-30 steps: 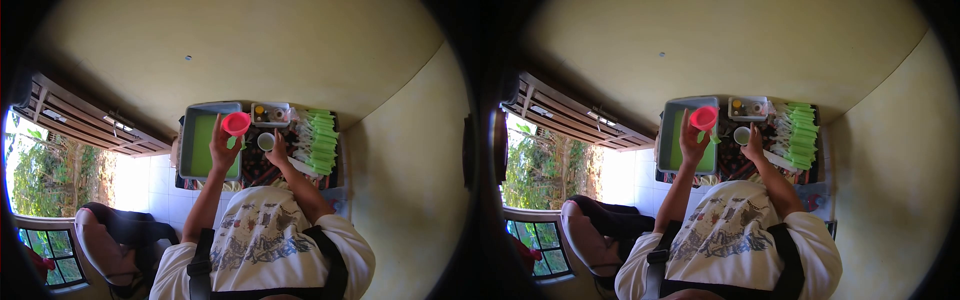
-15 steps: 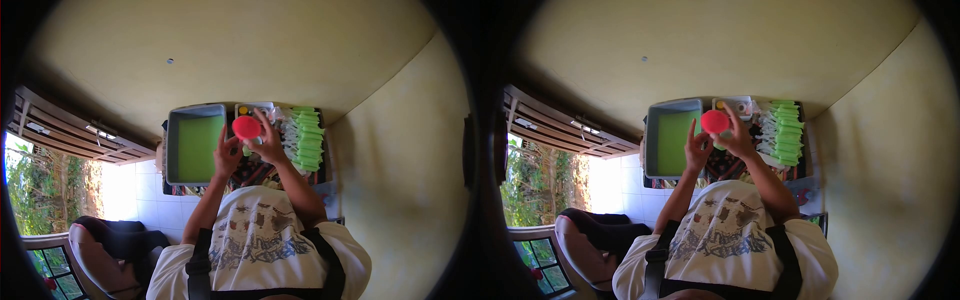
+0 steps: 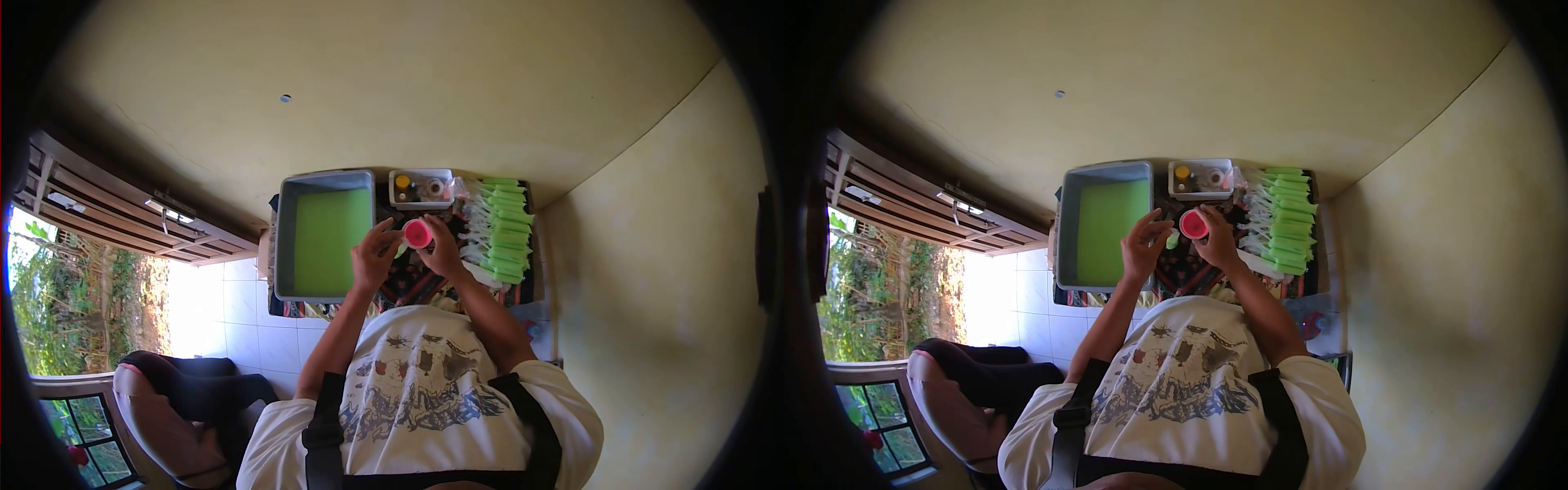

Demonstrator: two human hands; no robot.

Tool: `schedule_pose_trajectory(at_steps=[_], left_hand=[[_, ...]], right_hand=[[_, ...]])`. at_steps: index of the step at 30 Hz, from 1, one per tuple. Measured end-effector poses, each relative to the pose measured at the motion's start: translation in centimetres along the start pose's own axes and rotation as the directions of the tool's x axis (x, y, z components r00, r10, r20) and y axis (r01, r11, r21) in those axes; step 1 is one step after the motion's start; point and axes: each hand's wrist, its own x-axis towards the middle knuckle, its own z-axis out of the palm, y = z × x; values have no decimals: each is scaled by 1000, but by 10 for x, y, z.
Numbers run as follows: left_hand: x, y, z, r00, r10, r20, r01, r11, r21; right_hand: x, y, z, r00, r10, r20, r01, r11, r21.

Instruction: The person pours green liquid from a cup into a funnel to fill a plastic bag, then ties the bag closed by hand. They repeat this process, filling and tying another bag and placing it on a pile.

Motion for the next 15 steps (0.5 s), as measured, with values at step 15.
schedule_pose_trajectory(at_steps=[15], left_hand=[[30, -33, 27, 983, -83, 166, 41, 969, 245]], right_hand=[[-55, -4, 10, 877, 339, 340, -426, 875, 228]])
